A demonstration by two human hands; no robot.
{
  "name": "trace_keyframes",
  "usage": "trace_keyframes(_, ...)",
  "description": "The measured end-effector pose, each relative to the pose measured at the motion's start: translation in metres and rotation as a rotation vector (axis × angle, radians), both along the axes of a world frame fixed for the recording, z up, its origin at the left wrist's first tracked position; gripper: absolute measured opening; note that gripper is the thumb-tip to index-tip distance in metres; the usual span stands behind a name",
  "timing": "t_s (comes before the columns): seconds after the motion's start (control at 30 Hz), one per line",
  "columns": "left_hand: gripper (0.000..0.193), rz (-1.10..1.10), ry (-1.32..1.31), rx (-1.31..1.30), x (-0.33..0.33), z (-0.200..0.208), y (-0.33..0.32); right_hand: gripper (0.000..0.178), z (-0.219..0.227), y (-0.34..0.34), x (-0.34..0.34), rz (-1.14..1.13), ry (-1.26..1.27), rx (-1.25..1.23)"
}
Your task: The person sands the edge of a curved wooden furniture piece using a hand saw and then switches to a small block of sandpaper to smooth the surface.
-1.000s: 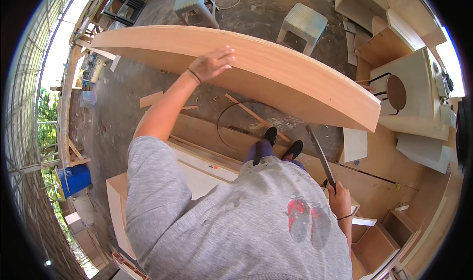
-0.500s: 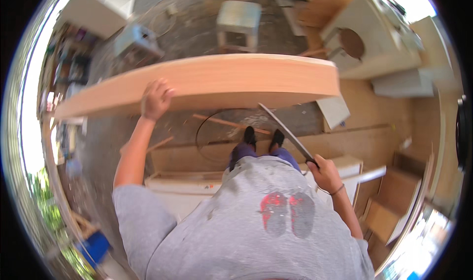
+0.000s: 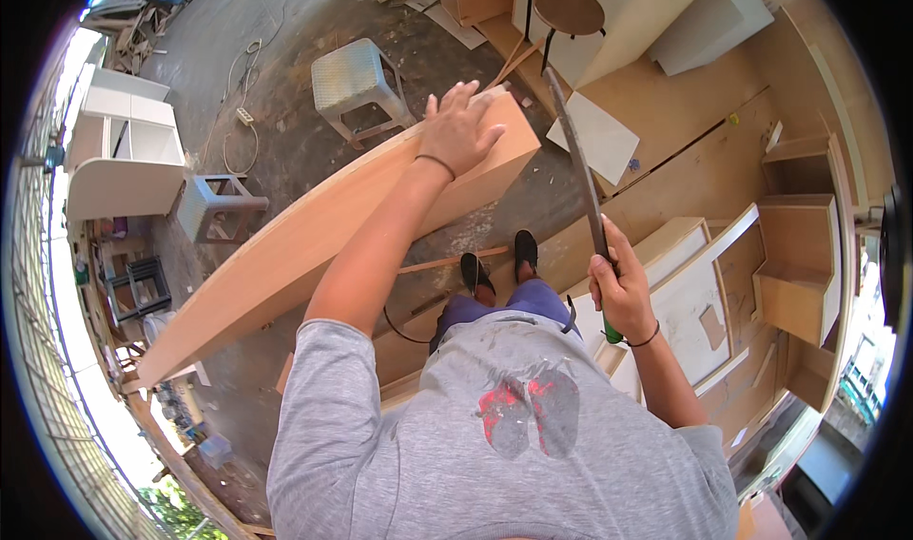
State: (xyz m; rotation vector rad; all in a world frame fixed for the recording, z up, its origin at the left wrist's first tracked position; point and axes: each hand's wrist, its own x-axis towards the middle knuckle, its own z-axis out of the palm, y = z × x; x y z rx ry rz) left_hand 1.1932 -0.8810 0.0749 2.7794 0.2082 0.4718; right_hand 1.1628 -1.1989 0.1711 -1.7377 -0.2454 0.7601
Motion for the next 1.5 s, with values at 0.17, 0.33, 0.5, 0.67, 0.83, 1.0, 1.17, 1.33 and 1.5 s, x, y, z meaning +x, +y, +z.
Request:
trace_keyframes(0.17, 0.034, -0.158, 0.039, -0.102, 0.044, -0.009, 0.007, 0.056, -0.034, -0.026, 0.005, -0.068, 0.019, 0.069)
trace_keyframes(0.33, 0.032, -0.332, 0.238, -0.185, 0.056, 0.016, 0.028, 0.055, -0.058, -0.046, 0.014, -0.124, 0.151, 0.089)
trace_keyframes(0.5, 0.046, -0.24, 0.09, -0.243, 0.051, 0.012, 0.021, 0.054, -0.072, -0.06, 0.037, -0.05, 0.045, 0.012)
trace_keyframes(0.67, 0.058, 0.292, 0.435, -0.156, 0.037, 0.024, 0.002, 0.053, -0.049, -0.046, 0.065, -0.033, 0.24, 0.048)
trace_keyframes(0.83, 0.065, 0.311, 0.443, -0.108, 0.028, 0.027, -0.015, 0.05, -0.032, -0.018, 0.077, -0.032, 0.426, 0.167)
trace_keyframes(1.0, 0.075, 0.285, 0.391, -0.149, 0.022, 0.027, -0.029, 0.05, -0.015, 0.023, 0.08, 0.026, 0.524, 0.231)
trace_keyframes(1.17, 0.084, 0.279, 0.329, -0.232, 0.015, 0.027, -0.039, 0.05, -0.004, 0.045, 0.077, 0.105, 0.562, 0.136)
trace_keyframes(1.33, 0.084, 0.243, 0.252, -0.256, 0.014, 0.031, -0.046, 0.05, -0.003, 0.052, 0.069, 0.129, 0.461, 0.072)
trace_keyframes(1.5, 0.085, 0.222, 0.242, -0.283, 0.009, 0.033, -0.051, 0.05, -0.001, 0.051, 0.063, 0.218, 0.248, -0.013)
